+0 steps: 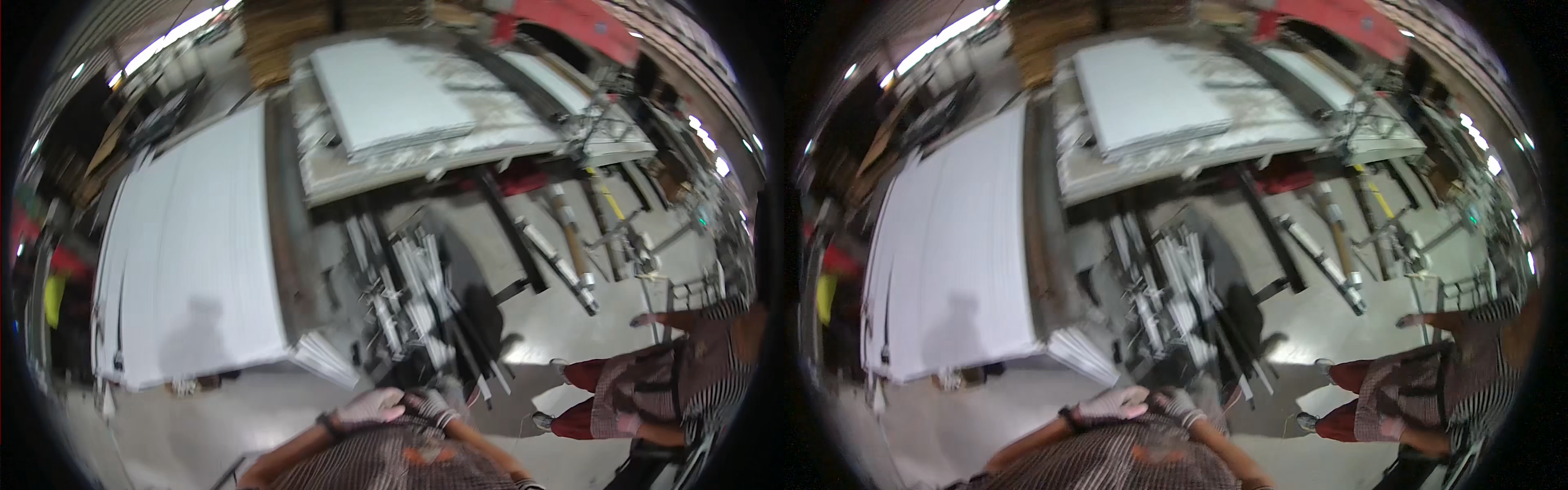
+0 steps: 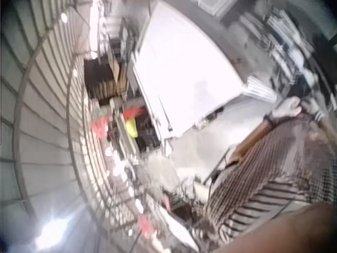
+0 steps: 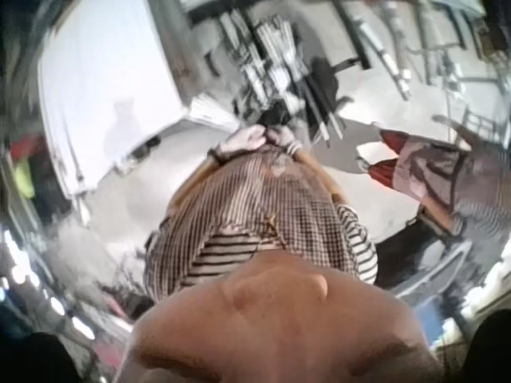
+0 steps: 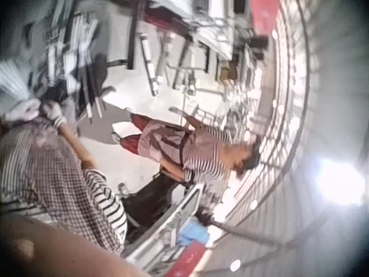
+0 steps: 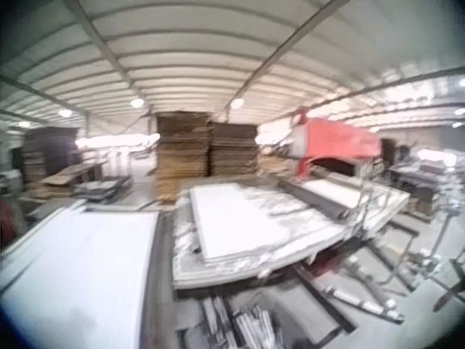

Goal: Handling and cutting long strips and white rectangular panels in a manufacturing facility.

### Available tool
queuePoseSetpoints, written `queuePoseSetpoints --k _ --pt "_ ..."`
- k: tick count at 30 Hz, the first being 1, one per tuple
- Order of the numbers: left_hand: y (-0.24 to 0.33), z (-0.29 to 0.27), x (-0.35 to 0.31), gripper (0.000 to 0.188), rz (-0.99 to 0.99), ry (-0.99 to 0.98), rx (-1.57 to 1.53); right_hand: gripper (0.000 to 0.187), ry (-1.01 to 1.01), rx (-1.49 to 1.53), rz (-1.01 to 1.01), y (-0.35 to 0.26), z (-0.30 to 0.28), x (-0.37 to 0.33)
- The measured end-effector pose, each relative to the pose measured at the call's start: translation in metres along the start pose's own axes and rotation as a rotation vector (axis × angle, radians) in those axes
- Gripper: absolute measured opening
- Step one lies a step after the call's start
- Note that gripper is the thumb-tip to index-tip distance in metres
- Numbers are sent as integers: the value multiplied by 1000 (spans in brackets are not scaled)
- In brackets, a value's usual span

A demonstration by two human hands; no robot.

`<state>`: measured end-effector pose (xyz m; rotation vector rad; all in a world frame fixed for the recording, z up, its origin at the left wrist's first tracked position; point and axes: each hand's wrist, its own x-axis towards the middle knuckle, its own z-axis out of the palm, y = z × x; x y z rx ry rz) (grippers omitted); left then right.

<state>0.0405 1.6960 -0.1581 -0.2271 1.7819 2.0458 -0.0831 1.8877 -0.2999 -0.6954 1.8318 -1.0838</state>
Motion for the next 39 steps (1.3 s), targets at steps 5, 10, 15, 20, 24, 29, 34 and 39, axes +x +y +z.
queuePoseSetpoints --k 5,10,15,20,24,29,34,39 --pt "-128 78 -76 41 -71 240 -33 35 -169 323 159 59 64 -74" --pt "-186 96 -136 41 24 470 -317 37 -147 181 -26 66 93 -74" --pt "-174 109 -184 46 385 1077 -317 74 -312 344 -147 3 100 -81" --pt "-125 75 -228 68 236 1436 1191 111 -440 457 -76 -57 153 -87" --pt "-74 12 -229 72 115 1365 1253 108 -535 710 -32 -85 202 -81" --pt "-41 -55 -194 67 -76 1217 1428 115 -431 1116 160 -98 255 -85" --pt "-51 -80 -166 70 88 1048 1667 101 -60 1266 47 -83 287 -76" --pt "-76 -69 -157 72 205 1083 1704 85 130 1517 -110 -70 307 -77"
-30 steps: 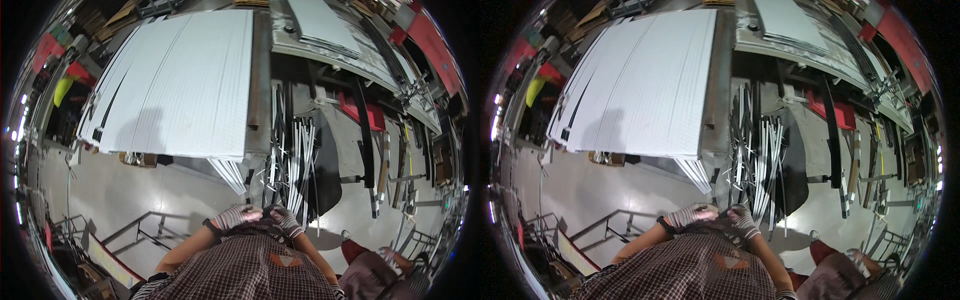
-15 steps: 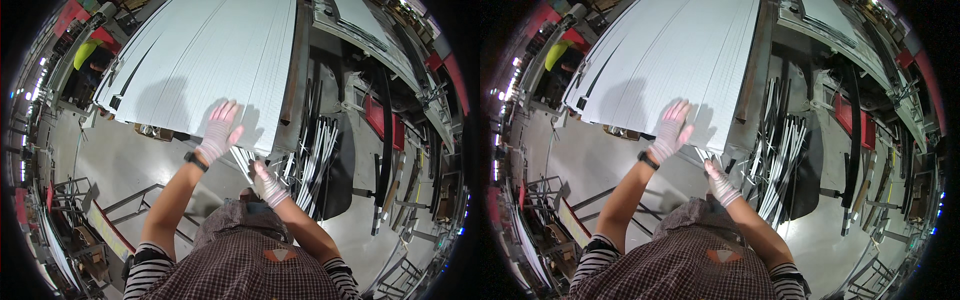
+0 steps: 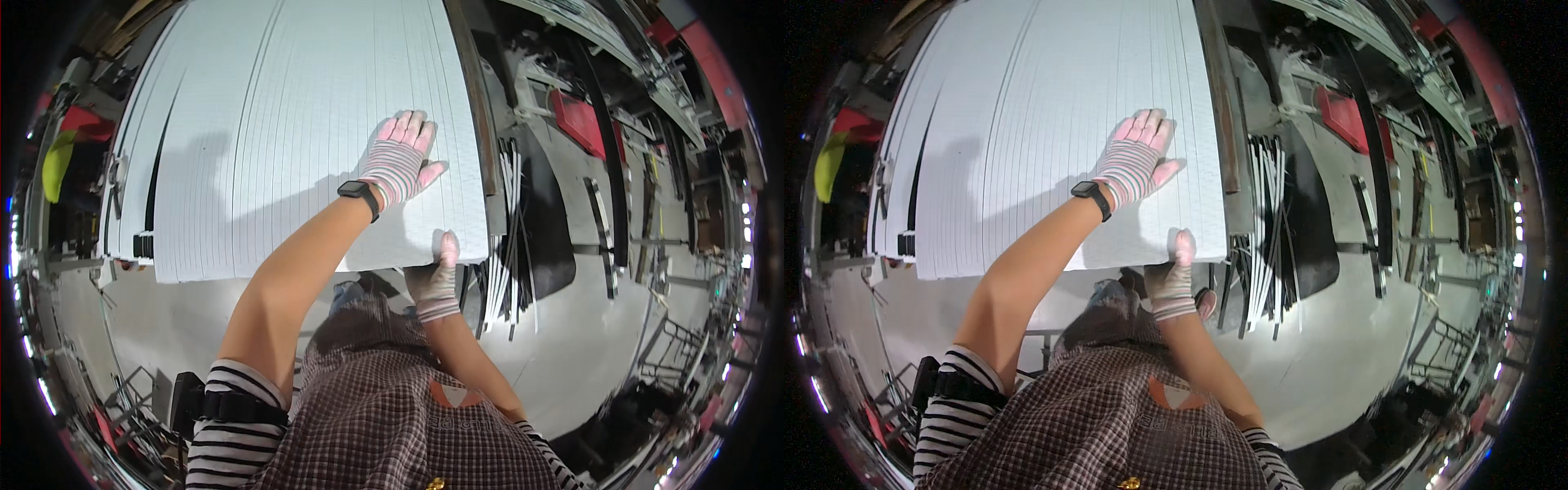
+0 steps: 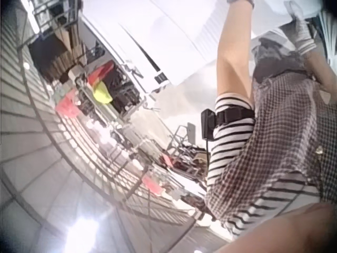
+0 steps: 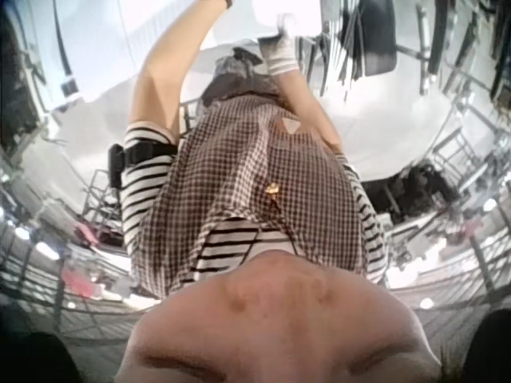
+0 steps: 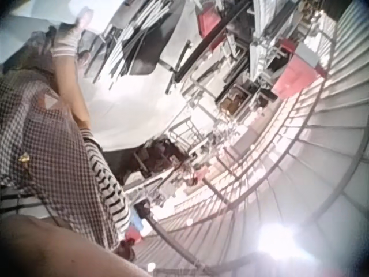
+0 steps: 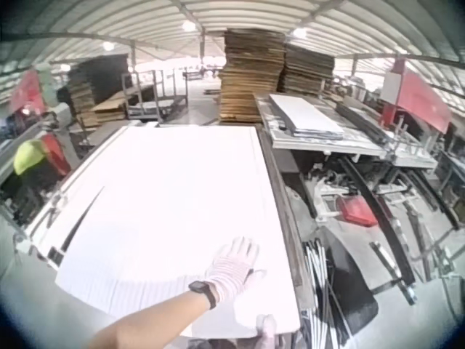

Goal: Handling and cutting long strips and white rectangular panels in a manufacturing facility.

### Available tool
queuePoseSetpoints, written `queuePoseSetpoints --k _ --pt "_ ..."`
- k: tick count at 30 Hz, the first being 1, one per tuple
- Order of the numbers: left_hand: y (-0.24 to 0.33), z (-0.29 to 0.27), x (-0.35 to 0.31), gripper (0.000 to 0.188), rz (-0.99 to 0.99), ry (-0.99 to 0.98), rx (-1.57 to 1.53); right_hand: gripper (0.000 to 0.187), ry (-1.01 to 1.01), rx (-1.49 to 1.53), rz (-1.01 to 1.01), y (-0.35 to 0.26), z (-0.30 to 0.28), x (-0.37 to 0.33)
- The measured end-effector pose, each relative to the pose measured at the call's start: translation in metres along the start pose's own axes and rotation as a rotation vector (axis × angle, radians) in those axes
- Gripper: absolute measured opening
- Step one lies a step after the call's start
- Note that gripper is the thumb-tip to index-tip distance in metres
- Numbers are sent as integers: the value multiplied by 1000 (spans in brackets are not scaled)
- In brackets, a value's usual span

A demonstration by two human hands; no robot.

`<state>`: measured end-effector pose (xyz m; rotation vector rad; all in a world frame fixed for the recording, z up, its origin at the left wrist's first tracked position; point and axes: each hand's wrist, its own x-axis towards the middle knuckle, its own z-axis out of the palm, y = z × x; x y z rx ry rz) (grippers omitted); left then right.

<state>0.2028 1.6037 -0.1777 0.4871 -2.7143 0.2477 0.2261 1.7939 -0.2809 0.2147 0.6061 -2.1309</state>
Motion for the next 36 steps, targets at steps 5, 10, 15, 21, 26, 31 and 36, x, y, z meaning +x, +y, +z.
queuePoseSetpoints --k 5,10,15,21,26,31,36 --pt "-3 2 -1 76 -18 10 -120 77 87 -11 -111 4 11 -3" --pt "-12 3 7 77 -42 58 -126 80 7 -45 -164 2 15 1" --pt "-15 1 11 79 -62 -33 -130 47 98 -54 -268 8 13 10" --pt "-15 -4 16 81 -75 -31 -94 50 152 -20 -250 12 9 21" --pt "-16 -5 19 79 -72 -13 -69 55 249 -44 -256 15 -6 26" --pt "-12 -9 20 77 -83 -79 -84 42 300 -249 -301 22 -12 9" --pt "-8 -15 39 81 -122 -150 -92 25 206 -169 -182 -6 -23 -64"
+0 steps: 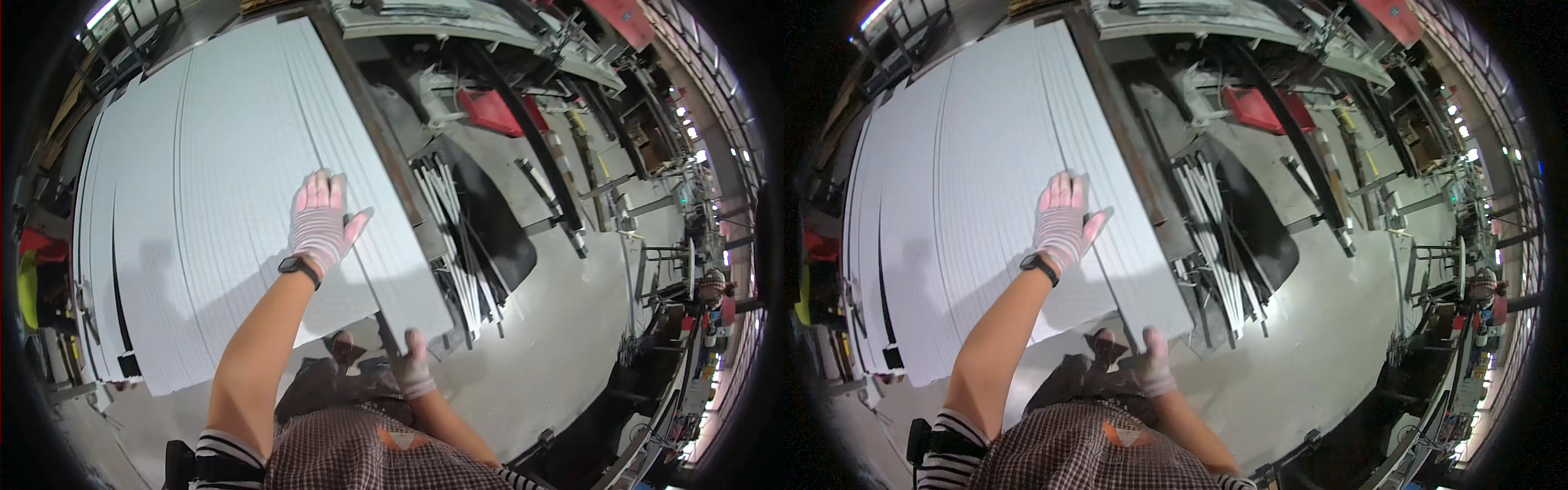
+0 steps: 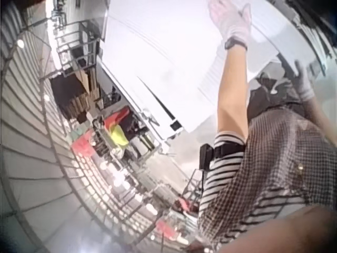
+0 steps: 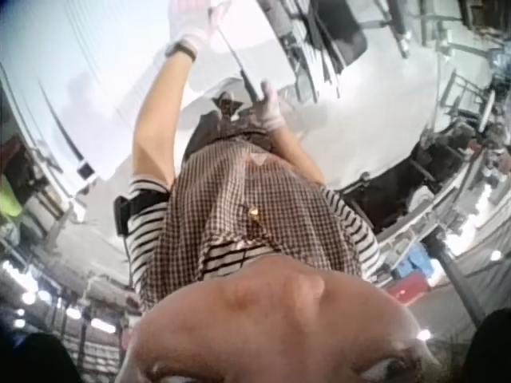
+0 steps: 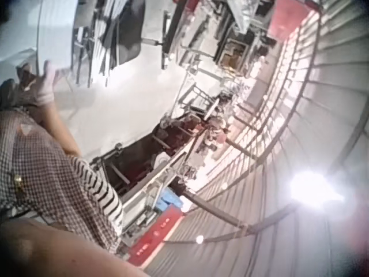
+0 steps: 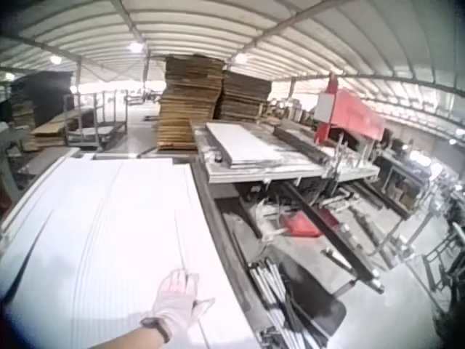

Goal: Handling and cutting long strips and white rectangular panels in a manufacturing facility.

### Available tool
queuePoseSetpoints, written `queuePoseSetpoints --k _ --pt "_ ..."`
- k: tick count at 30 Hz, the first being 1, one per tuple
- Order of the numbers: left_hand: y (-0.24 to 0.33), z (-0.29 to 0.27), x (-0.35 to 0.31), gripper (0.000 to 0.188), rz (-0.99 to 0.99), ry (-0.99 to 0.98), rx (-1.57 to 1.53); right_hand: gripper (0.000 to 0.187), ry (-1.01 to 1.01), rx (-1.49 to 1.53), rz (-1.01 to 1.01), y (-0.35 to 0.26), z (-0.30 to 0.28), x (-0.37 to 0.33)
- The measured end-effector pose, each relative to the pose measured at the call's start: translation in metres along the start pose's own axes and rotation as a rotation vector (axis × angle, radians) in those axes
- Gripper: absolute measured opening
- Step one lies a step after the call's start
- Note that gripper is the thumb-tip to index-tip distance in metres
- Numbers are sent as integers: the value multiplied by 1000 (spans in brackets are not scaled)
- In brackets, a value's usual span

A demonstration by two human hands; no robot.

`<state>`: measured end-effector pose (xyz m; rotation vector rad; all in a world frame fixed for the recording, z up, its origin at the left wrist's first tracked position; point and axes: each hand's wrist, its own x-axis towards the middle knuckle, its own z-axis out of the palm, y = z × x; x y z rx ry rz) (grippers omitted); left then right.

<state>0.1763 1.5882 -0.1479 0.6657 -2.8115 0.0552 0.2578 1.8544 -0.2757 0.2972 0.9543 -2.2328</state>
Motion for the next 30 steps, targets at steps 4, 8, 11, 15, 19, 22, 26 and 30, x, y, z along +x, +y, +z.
queuePoseSetpoints --k 4,8,11,15,19,22,26,30 --pt "-5 0 3 79 -6 -79 -33 25 -47 50 76 -7 -7 -16" --pt "-17 11 -1 77 22 24 -154 28 -3 98 29 5 1 3" --pt "-19 10 -10 76 -35 120 -444 34 -50 93 81 4 -10 5" --pt "8 -12 -75 70 -47 262 -856 53 -184 -337 61 -18 -62 -16" --pt "42 -30 -210 58 137 -194 -1190 64 49 -384 124 -84 -127 -6" --pt "63 -20 -264 60 -30 -473 -1380 40 -17 -475 -101 -146 -130 36" --pt "77 8 -243 73 -314 -364 -1651 41 -168 -432 -253 -185 -58 99" --pt "103 38 -200 86 -768 -422 -1849 61 -305 -915 -69 -180 25 157"
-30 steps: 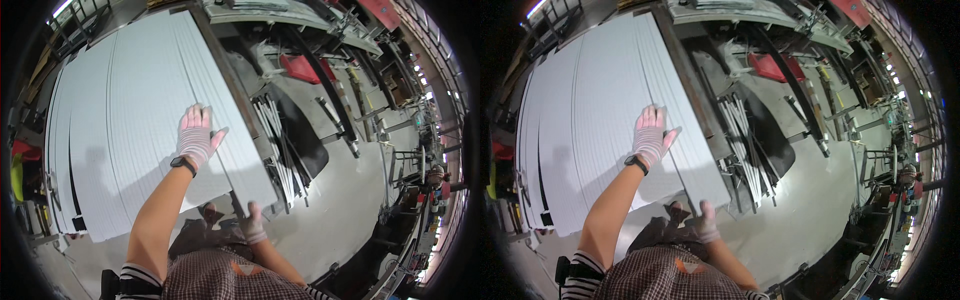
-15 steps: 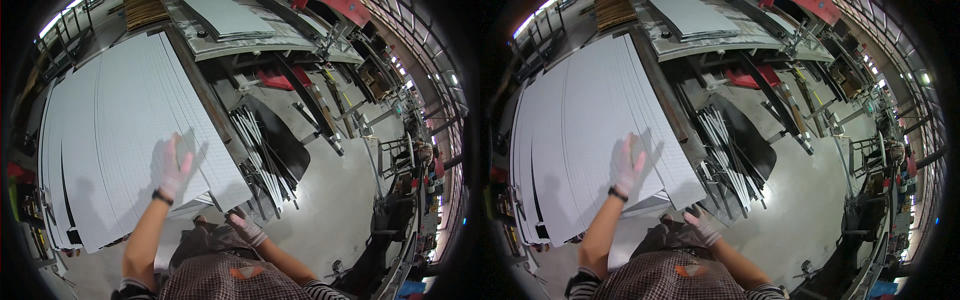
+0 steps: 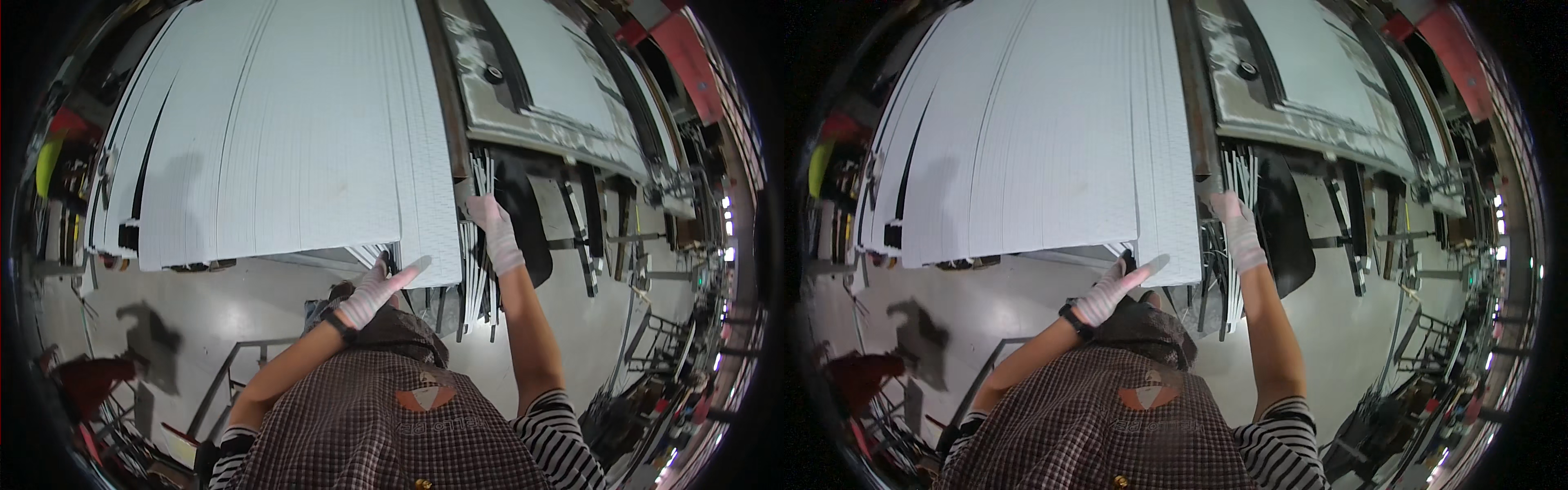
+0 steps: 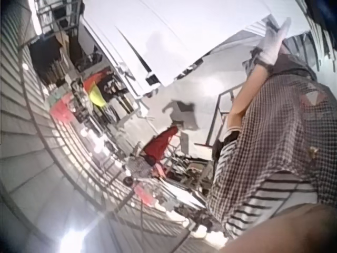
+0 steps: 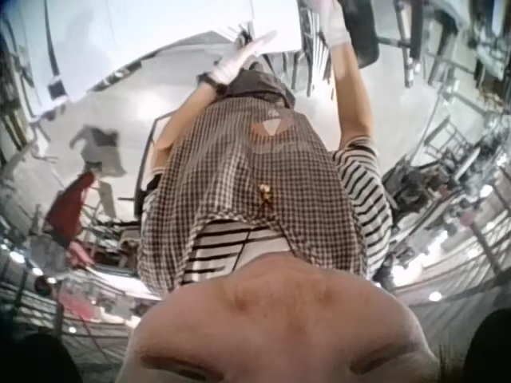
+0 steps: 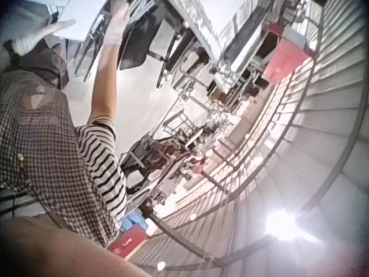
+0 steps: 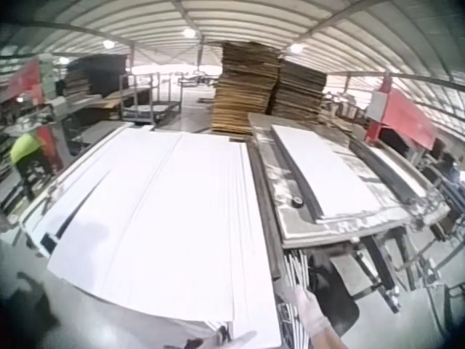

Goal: Handling and cutting long strips and white rectangular panels in a manufacturing facility.

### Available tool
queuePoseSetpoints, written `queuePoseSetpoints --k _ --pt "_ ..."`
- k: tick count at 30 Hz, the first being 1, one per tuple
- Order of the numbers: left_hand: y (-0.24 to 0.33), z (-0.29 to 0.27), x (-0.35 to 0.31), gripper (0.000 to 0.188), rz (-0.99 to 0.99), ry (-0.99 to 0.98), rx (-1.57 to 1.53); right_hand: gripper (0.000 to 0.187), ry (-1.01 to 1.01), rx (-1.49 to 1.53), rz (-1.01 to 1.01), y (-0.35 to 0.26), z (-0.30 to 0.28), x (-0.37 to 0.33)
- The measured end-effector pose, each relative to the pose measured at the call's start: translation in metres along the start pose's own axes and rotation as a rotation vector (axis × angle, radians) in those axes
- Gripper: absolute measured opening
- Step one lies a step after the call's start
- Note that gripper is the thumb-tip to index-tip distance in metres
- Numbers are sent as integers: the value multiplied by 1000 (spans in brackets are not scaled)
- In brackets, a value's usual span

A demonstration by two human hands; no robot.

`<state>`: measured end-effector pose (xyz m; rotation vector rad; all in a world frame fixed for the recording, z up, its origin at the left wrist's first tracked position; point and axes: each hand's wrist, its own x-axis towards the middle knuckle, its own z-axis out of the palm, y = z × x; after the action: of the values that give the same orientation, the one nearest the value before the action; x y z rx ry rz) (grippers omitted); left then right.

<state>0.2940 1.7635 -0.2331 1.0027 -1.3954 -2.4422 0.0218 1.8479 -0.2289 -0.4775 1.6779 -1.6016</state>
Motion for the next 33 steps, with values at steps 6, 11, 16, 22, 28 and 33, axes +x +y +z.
queuePoseSetpoints --k 6,11,16,22,28,33 --pt "-24 17 42 105 147 219 -170 83 129 -96 193 -9 44 94" --pt "-55 29 33 116 129 214 -66 76 -145 -319 33 1 9 34" --pt "-67 36 20 121 126 261 213 85 -285 66 328 35 0 -61" --pt "-39 61 9 144 -85 122 536 88 -241 317 440 31 17 -74" --pt "-46 38 10 143 143 89 417 83 -278 263 417 22 34 -71" --pt "-50 13 29 105 47 101 -391 86 -167 213 400 44 52 -52"
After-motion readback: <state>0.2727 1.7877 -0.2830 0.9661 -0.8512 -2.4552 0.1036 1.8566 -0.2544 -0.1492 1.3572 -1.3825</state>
